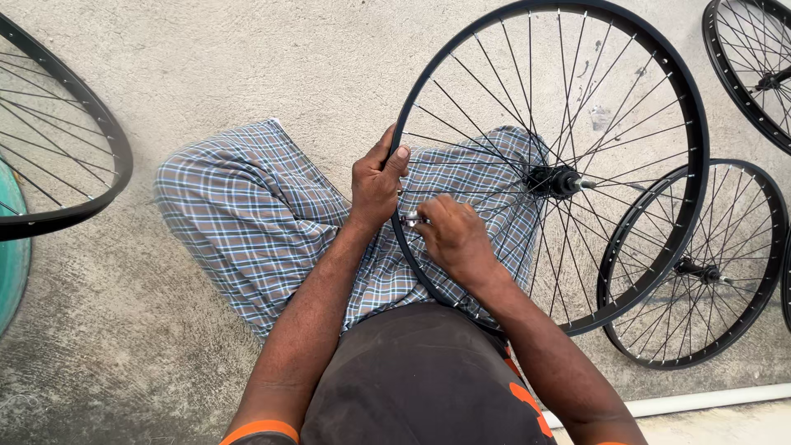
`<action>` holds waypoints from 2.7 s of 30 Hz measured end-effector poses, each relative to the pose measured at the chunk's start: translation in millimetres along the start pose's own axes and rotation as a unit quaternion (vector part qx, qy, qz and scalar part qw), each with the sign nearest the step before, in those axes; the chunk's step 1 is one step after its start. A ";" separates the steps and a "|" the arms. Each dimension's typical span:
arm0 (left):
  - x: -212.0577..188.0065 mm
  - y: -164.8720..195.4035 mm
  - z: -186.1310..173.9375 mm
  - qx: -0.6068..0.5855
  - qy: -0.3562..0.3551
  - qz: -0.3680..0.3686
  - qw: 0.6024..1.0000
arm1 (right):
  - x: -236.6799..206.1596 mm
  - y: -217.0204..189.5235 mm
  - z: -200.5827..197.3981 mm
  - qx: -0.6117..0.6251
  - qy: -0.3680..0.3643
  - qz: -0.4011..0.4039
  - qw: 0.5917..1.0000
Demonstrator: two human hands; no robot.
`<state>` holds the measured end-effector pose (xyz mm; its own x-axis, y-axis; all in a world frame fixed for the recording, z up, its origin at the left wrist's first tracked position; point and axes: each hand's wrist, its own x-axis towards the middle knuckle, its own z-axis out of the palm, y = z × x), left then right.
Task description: The person sits on the floor and uses a spoke wrench to tighten or loosen the nipples on a bicycle wheel rim. The person rotates the wheel to access different spokes and continues adjusting them one at a time.
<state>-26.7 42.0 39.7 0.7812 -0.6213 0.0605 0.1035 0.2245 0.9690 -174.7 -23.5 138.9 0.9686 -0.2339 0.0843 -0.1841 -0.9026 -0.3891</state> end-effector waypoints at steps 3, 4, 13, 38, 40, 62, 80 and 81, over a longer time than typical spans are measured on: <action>-2.4 -1.1 -1.8 0.002 0.000 0.020 1.000 | 16.1 -8.8 14.1 -0.108 -0.099 0.095 0.985; -2.9 -1.4 -2.7 0.011 0.005 0.030 0.999 | 19.5 -10.6 14.8 -0.146 -0.138 0.121 0.972; -2.3 -0.6 -0.7 0.020 0.003 0.035 0.999 | 3.1 -0.5 -8.0 0.077 -0.024 0.073 0.994; -4.8 -5.7 -1.0 0.016 0.009 0.017 1.000 | 2.4 2.3 -20.5 0.090 -0.044 -0.010 0.995; -4.3 -5.6 -1.3 0.022 0.013 0.023 0.999 | 4.3 -0.1 -11.6 0.081 -0.066 0.075 0.992; 5.2 6.5 -1.4 0.026 -0.001 0.019 0.999 | -6.6 8.6 6.5 0.014 0.087 -0.093 0.992; 6.5 -9.8 2.2 -0.035 0.019 -0.039 0.998 | 6.6 22.9 4.3 -0.054 0.044 -0.083 0.994; 5.4 -9.6 1.3 -0.035 0.016 -0.033 0.999 | 8.6 22.3 6.4 -0.061 0.022 -0.062 0.996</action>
<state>-24.2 35.5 31.1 0.7898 -0.6132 -0.0120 0.1982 0.2366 0.9512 -169.4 -43.3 125.2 0.9773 -0.1319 0.1656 -0.0860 -0.9621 -0.2587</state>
